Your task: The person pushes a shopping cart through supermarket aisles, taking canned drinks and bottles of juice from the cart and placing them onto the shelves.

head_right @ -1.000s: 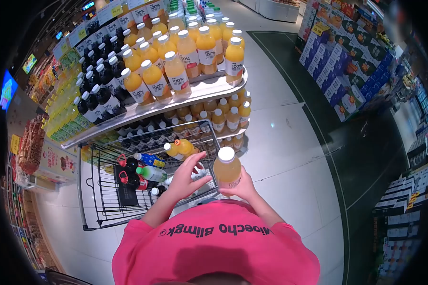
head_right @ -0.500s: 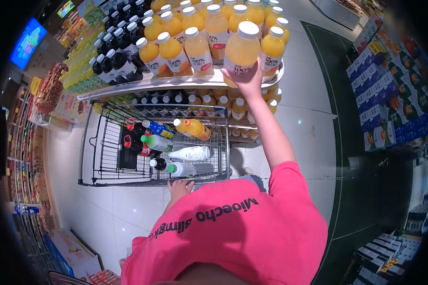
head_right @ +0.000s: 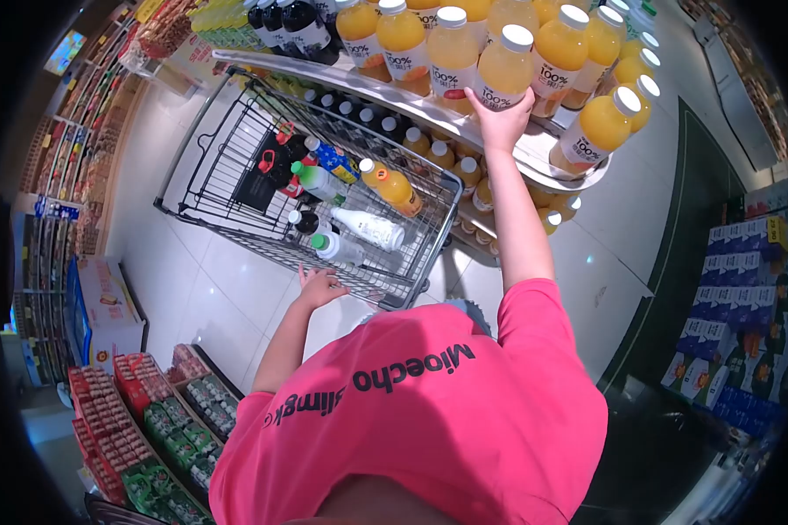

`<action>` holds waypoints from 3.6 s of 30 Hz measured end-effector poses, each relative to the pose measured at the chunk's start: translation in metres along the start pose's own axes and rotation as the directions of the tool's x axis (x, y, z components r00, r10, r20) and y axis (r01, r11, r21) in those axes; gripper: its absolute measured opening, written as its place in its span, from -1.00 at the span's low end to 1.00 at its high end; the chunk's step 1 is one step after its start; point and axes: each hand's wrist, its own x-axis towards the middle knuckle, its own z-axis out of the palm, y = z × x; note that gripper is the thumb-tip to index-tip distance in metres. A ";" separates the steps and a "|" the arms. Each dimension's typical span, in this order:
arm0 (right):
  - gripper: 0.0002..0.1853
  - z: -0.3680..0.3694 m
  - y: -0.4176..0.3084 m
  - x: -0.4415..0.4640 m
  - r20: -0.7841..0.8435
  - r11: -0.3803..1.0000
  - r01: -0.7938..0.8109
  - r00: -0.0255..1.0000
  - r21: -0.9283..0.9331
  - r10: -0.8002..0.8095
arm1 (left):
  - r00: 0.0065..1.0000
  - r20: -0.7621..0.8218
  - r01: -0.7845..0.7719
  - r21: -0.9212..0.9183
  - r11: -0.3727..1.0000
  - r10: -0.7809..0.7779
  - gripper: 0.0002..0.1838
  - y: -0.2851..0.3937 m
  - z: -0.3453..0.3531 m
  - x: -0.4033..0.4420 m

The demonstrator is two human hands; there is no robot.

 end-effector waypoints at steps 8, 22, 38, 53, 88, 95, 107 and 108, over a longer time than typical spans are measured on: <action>0.04 0.000 0.009 0.000 0.090 0.996 0.007 0.996 -0.093 0.001 | 1.000 0.024 -0.013 -0.025 1.000 0.013 -0.45 -0.004 0.002 0.003; -0.71 -0.060 0.013 -0.216 0.668 0.994 0.103 0.743 -0.046 -0.046 | 0.982 0.013 -0.190 0.006 0.982 0.190 -0.45 0.019 -0.033 0.039; -0.91 -0.042 0.007 -0.319 0.643 0.797 0.272 0.744 -0.539 0.181 | 0.793 -0.005 -0.589 0.254 0.767 0.610 -0.37 0.036 -0.103 0.315; -0.76 -0.037 0.003 -0.322 0.594 0.845 0.153 0.773 -0.513 0.221 | 0.809 -0.106 -0.498 0.397 0.771 0.578 -0.58 0.056 -0.249 0.157; 0.04 -0.194 -0.185 -0.341 0.890 -0.092 -0.908 0.419 0.409 -0.181 | 0.515 0.092 -0.062 -0.988 0.145 0.852 -0.43 0.162 -0.154 -0.139; -0.10 -0.183 -0.163 -0.381 0.844 -0.151 -0.831 0.518 0.535 0.136 | 0.757 0.011 -0.518 -0.597 0.612 0.653 -0.34 0.145 -0.136 -0.136; 0.08 -0.200 -0.167 -0.390 0.955 -0.137 -0.945 0.295 0.297 0.035 | 0.362 0.089 -0.052 -0.992 0.116 0.928 0.04 0.119 -0.107 -0.098; 0.07 -0.202 -0.167 -0.390 0.965 -0.143 -0.954 0.256 0.262 0.057 | 0.359 0.047 -0.073 -0.994 0.079 0.932 0.07 0.116 -0.100 -0.093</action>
